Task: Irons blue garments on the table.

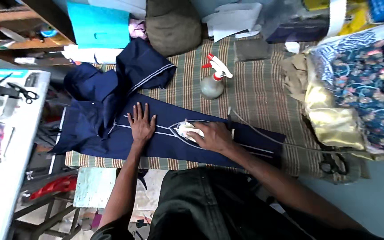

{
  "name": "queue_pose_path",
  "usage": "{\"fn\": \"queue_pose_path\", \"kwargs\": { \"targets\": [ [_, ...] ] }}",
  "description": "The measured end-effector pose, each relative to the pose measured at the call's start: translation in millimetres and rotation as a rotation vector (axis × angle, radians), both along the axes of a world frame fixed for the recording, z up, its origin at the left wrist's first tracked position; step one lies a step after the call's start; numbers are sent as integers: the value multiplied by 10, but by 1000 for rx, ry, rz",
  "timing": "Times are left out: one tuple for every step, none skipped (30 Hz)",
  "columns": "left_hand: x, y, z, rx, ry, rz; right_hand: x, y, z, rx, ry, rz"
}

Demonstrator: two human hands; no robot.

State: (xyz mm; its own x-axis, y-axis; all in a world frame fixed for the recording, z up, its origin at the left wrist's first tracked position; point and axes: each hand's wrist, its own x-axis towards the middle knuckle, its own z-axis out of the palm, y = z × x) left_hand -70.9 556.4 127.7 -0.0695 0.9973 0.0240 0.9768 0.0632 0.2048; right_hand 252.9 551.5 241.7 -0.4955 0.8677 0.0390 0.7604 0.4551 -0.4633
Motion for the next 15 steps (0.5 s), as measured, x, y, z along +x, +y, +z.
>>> {"fn": "queue_pose_path", "kwargs": {
  "targets": [
    [4, -6, 20, 2, -23, -4, -145, 91, 15, -1, -14, -12],
    [11, -1, 41, 2, -53, -7, -257, 208, 15, -9, -27, -33],
    [13, 4, 72, -2, -83, -4, -345, 346, -10, -22, -42, -58],
    [-2, 9, 122, -12, -104, 5, -409, 480, -36, -41, -50, -70],
    [-40, 10, 180, -19, -114, 19, -452, 591, -49, -56, -47, -53],
    [-106, -4, 212, -21, -118, 40, -484, 654, -57, -50, -42, -7],
    [-196, -11, 199, -2, -113, 63, -521, 683, -42, -36, -40, 62],
    [-293, 11, 155, 31, -96, 81, -578, 710, -22, -14, -52, 131],
    [-368, 38, 99, 68, -78, 96, -663, 738, -21, 11, -68, 181],
    [-408, 47, 62, 91, -80, 106, -776, 746, -24, 23, -84, 201],
    [-423, 43, 57, 111, -115, 114, -909, 751, -27, 19, -92, 193],
    [-430, 32, 73, 153, -190, 129, -1057, 771, -20, 4, -100, 172],
    [-437, 8, 94, 204, -291, 152, -1214, 805, -16, -10, -102, 148],
    [-451, -25, 115, 241, -398, 172, -1375, 854, -18, -15, -90, 130],
    [-471, -56, 135, 263, -499, 187, -1539, 918, -24, -19, -76, 120]
  ]
}}
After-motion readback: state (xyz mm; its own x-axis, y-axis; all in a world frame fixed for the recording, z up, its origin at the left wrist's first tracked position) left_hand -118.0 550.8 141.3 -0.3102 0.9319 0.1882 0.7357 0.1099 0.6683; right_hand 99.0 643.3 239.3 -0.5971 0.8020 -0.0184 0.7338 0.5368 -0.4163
